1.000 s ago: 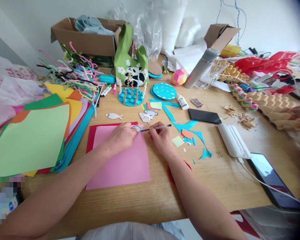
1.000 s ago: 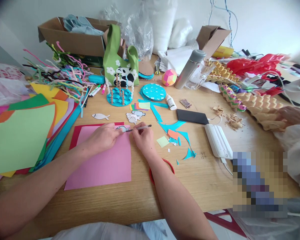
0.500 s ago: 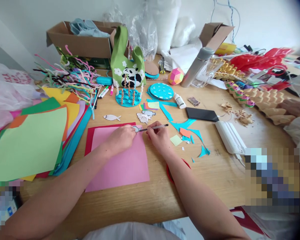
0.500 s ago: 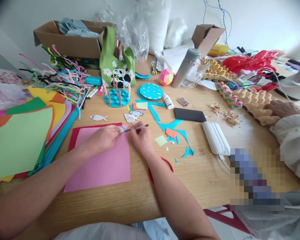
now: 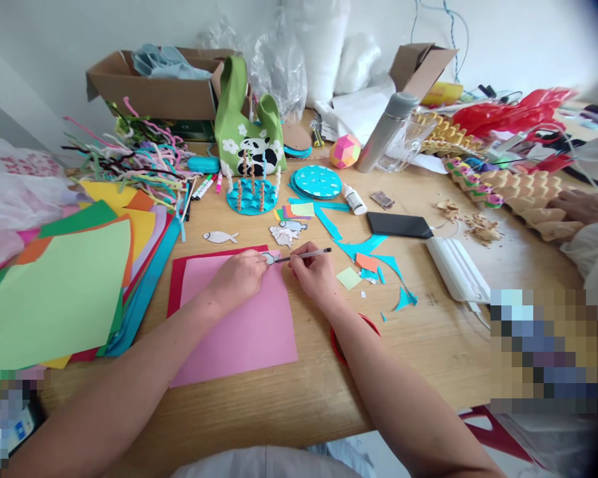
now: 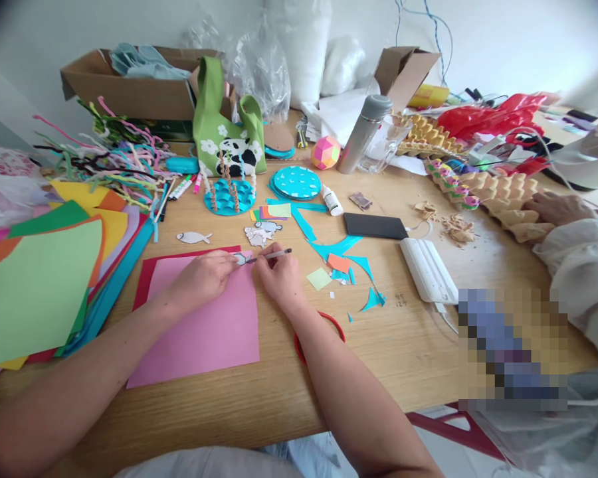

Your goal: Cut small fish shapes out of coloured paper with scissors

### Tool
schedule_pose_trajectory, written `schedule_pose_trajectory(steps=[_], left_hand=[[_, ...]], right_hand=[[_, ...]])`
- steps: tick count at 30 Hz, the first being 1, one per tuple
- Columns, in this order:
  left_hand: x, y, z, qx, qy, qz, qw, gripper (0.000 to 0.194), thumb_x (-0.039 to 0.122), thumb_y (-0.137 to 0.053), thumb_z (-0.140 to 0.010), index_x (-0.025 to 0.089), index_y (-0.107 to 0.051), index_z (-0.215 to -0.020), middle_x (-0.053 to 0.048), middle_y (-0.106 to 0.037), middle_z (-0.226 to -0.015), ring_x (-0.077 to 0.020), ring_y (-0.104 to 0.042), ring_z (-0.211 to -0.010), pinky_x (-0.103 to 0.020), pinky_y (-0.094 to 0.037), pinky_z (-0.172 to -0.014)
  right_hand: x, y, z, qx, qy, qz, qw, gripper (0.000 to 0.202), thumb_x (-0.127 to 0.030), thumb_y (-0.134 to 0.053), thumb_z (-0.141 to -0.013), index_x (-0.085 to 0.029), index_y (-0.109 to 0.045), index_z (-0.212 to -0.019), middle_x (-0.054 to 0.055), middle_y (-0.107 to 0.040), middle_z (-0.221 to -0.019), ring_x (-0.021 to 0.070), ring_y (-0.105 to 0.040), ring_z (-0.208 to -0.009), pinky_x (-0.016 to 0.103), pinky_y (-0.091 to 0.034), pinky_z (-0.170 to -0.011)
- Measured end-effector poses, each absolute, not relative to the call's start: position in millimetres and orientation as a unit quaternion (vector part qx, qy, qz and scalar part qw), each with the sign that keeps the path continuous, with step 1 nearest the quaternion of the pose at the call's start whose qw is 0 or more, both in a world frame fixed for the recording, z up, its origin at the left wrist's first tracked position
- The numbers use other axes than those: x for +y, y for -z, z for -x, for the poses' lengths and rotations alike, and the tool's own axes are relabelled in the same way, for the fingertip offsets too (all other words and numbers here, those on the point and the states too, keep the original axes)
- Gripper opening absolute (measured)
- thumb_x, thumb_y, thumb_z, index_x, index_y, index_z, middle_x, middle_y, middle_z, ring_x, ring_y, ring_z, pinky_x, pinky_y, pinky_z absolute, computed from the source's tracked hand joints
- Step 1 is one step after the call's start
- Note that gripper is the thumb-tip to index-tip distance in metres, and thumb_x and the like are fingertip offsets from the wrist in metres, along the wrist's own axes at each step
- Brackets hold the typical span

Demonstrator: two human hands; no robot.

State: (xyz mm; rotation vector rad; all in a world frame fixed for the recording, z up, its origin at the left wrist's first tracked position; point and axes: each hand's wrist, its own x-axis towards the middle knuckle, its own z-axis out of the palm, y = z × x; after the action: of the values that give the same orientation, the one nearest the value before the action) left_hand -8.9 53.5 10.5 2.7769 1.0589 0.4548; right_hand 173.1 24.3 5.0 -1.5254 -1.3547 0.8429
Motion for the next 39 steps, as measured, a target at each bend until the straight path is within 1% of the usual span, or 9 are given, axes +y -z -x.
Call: schedule_pose_trajectory(steps=[5, 11, 17, 22, 26, 30, 39], left_hand=[[52.9, -9.0, 9.3, 0.35, -0.158, -0.921, 0.062, 0.028, 0.01, -0.044, -0.09, 0.015, -0.069, -0.102, -0.01, -0.072, -0.095, -0.0214, -0.066, -0.1, -0.037, -0.053, -0.092], [51.7, -10.2, 9.0, 0.352, -0.15, -0.922, 0.057, 0.027, 0.011, -0.044, -0.092, 0.014, -0.069, -0.101, -0.01, -0.073, -0.098, -0.0217, -0.066, -0.102, -0.037, -0.052, -0.094], [51.3, -10.6, 8.3, 0.354, -0.154, -0.92, 0.063, 0.027, 0.013, -0.044, -0.093, 0.013, -0.07, -0.099, -0.012, -0.073, -0.098, -0.0226, -0.066, -0.103, -0.04, -0.053, -0.094], [51.2, -10.1, 8.0, 0.357, -0.148, -0.921, 0.054, 0.027, 0.012, -0.044, -0.092, 0.013, -0.07, -0.098, -0.012, -0.073, -0.098, -0.0224, -0.066, -0.102, -0.039, -0.053, -0.094], [50.7, -9.9, 8.1, 0.359, -0.142, -0.922, 0.044, 0.027, 0.012, -0.044, -0.092, 0.013, -0.07, -0.1, -0.011, -0.073, -0.098, -0.022, -0.065, -0.103, -0.037, -0.053, -0.094], [50.4, -9.9, 7.9, 0.358, -0.142, -0.922, 0.041, 0.028, 0.013, -0.043, -0.092, 0.014, -0.07, -0.101, -0.01, -0.073, -0.098, -0.0215, -0.065, -0.103, -0.038, -0.053, -0.094], [51.4, -6.9, 8.1, 0.35, -0.15, -0.925, 0.016, 0.025, 0.013, -0.045, -0.092, 0.013, -0.069, -0.096, -0.011, -0.073, -0.096, -0.0223, -0.067, -0.098, -0.037, -0.054, -0.09]], right_hand=[[23.8, -4.8, -172.7, -0.553, -0.339, 0.612, 0.453, 0.007, -0.024, -0.05, -0.078, -0.021, -0.054, -0.073, -0.002, -0.055, -0.056, 0.0148, -0.051, -0.051, 0.025, -0.035, -0.05], [21.8, -6.3, -171.2, -0.556, -0.338, 0.606, 0.458, 0.007, -0.023, -0.05, -0.076, -0.021, -0.053, -0.07, -0.004, -0.051, -0.055, 0.0132, -0.046, -0.05, 0.024, -0.033, -0.049], [20.9, -6.5, -171.9, -0.558, -0.344, 0.602, 0.457, 0.008, -0.024, -0.051, -0.077, -0.021, -0.053, -0.07, -0.003, -0.053, -0.058, 0.013, -0.048, -0.052, 0.024, -0.034, -0.05], [20.3, -9.4, -171.7, -0.559, -0.34, 0.61, 0.447, 0.008, -0.024, -0.051, -0.076, -0.02, -0.053, -0.069, -0.003, -0.054, -0.059, 0.0127, -0.047, -0.052, 0.024, -0.034, -0.051], [19.7, -12.0, -171.4, -0.557, -0.34, 0.611, 0.449, 0.008, -0.024, -0.05, -0.076, -0.02, -0.052, -0.07, -0.003, -0.052, -0.058, 0.0129, -0.046, -0.052, 0.024, -0.034, -0.051], [19.7, -13.3, -171.2, -0.552, -0.338, 0.617, 0.448, 0.008, -0.025, -0.05, -0.076, -0.021, -0.052, -0.069, -0.004, -0.051, -0.057, 0.0129, -0.046, -0.051, 0.024, -0.034, -0.051], [19.2, -14.0, -170.6, -0.568, -0.322, 0.617, 0.44, 0.007, -0.024, -0.05, -0.075, -0.021, -0.051, -0.069, -0.004, -0.049, -0.055, 0.0132, -0.046, -0.049, 0.024, -0.034, -0.05]])
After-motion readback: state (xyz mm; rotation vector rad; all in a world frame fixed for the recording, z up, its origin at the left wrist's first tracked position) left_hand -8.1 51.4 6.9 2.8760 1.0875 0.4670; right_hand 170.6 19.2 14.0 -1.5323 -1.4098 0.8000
